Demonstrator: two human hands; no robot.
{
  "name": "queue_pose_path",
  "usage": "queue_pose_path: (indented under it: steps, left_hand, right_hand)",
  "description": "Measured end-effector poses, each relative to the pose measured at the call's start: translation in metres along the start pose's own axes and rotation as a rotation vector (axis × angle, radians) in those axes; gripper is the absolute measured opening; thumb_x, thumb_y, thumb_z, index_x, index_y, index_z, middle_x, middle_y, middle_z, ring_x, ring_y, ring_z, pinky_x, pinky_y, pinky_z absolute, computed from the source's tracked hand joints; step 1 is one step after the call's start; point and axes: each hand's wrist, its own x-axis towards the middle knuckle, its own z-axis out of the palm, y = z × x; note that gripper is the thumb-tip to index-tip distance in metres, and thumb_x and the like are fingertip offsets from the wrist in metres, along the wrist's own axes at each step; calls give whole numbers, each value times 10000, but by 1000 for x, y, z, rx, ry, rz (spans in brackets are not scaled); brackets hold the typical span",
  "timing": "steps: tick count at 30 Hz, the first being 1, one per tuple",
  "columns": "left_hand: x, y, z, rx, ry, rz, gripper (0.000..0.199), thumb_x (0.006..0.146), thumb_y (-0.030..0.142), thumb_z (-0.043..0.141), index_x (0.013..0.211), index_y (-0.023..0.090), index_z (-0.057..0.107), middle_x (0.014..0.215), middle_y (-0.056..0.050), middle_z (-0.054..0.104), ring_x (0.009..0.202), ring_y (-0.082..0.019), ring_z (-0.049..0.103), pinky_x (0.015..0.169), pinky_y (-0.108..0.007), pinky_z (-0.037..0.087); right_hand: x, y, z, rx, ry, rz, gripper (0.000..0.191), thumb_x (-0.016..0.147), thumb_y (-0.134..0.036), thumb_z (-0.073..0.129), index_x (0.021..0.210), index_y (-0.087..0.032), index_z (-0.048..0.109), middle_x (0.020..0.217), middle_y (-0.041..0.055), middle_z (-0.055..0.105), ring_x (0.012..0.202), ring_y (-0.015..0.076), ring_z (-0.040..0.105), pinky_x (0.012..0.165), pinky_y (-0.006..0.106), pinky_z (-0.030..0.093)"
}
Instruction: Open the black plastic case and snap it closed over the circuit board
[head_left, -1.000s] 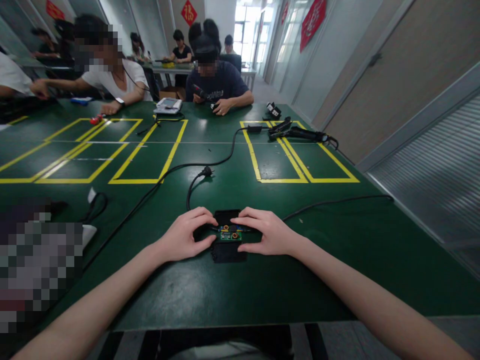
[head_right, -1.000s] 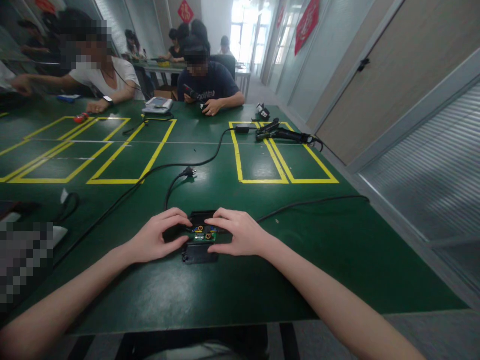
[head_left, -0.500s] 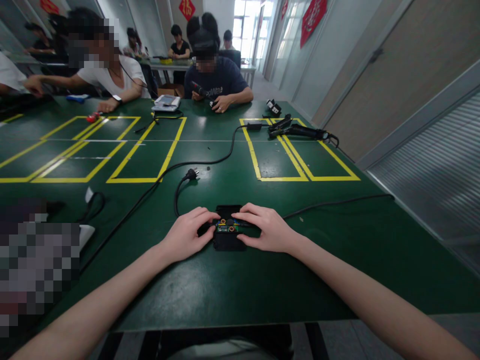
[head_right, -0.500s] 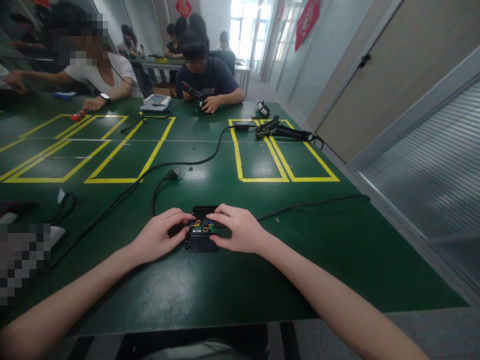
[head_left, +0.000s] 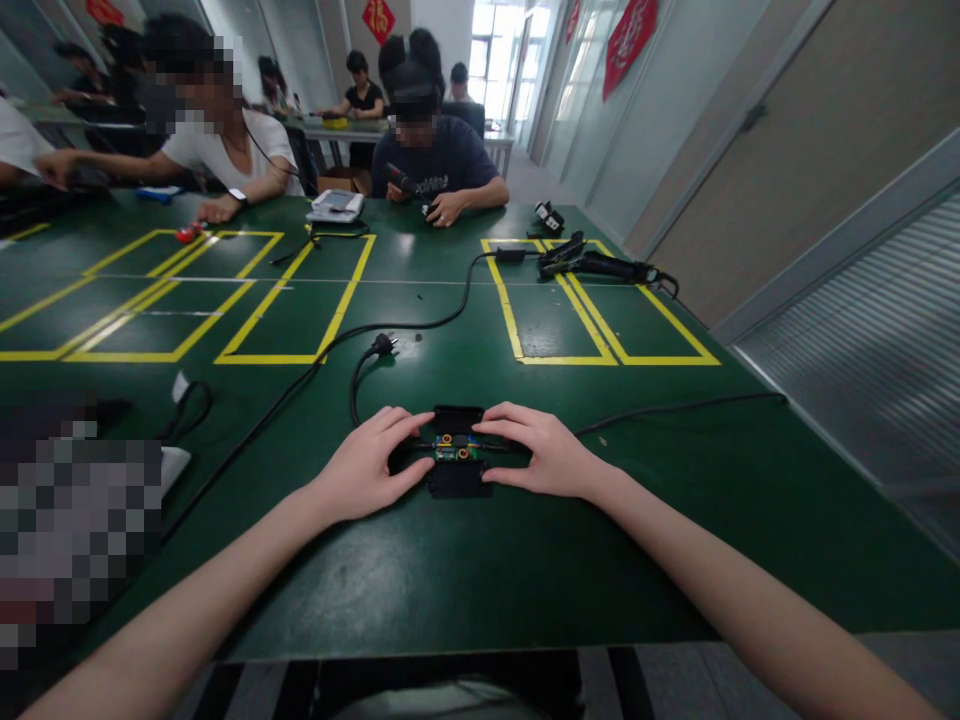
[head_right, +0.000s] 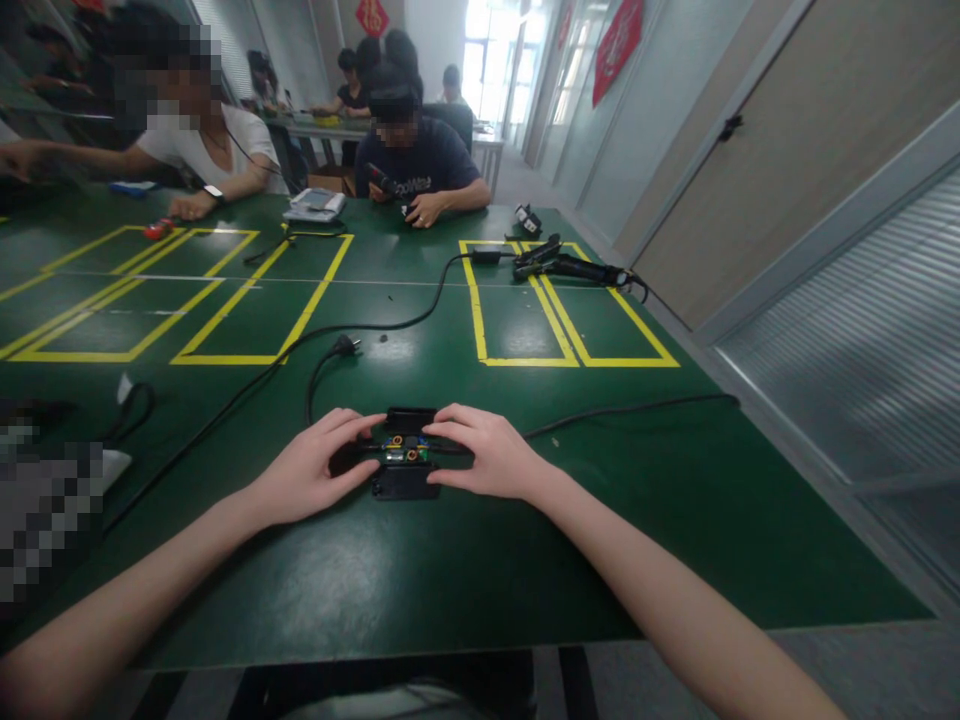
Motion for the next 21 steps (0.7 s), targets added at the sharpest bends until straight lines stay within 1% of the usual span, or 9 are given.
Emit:
queue_pose_path:
  steps: [2, 5, 10, 17, 19, 21]
  left_hand:
    - [-1, -1, 0, 0, -8, -2, 492, 990, 396, 593, 1420, 158, 575, 1156, -113, 664, 1064, -270, 627, 957, -439, 544]
    - [0, -3, 1, 8, -15, -16, 518, 972, 423, 617, 1408, 144, 589, 1131, -117, 655, 1057, -280, 619, 957, -455, 540]
    - [2, -4, 3, 18, 1, -34, 493, 975, 437, 609, 1378, 153, 609, 1031, -88, 647, 991, -271, 616, 912, -436, 539]
    - [3, -2, 4, 35, 1, -38, 456, 973, 443, 607, 1326, 156, 639, 1020, -88, 648, 983, -274, 610, 872, -422, 529]
    - [4, -2, 3, 13, 6, -44, 452, 977, 446, 604, 1326, 162, 635, 1001, -78, 647, 979, -267, 611, 876, -414, 527]
    - [4, -3, 3, -29, 15, -58, 434, 987, 433, 587, 1333, 173, 626, 970, -61, 643, 957, -251, 614, 869, -399, 527]
  right_hand:
    - [0, 0, 1, 8, 0, -8, 474, 917, -450, 762, 1304, -194, 663, 1213, 142, 697, 1080, 264, 715, 898, 416, 621]
    - [0, 0, 3, 2, 6, -2, 480, 909, -454, 770, 1300, -194, 667, 1221, 145, 699, 1082, 269, 715, 898, 425, 622]
    - [-1, 2, 4, -13, 20, 23, 486, 901, -451, 781, 1295, -187, 678, 1232, 151, 704, 1096, 280, 719, 915, 433, 623]
    - [-2, 8, 4, 40, 37, 32, 434, 922, -445, 761, 1289, -227, 688, 1242, 132, 716, 1144, 276, 710, 973, 441, 603]
    - [-2, 10, 2, 82, 36, 44, 400, 928, -423, 754, 1271, -231, 684, 1244, 127, 706, 1132, 266, 707, 948, 421, 605]
    - [-3, 12, -2, 111, 30, 68, 343, 924, -382, 750, 1214, -213, 681, 1237, 129, 685, 1031, 236, 715, 844, 369, 613]
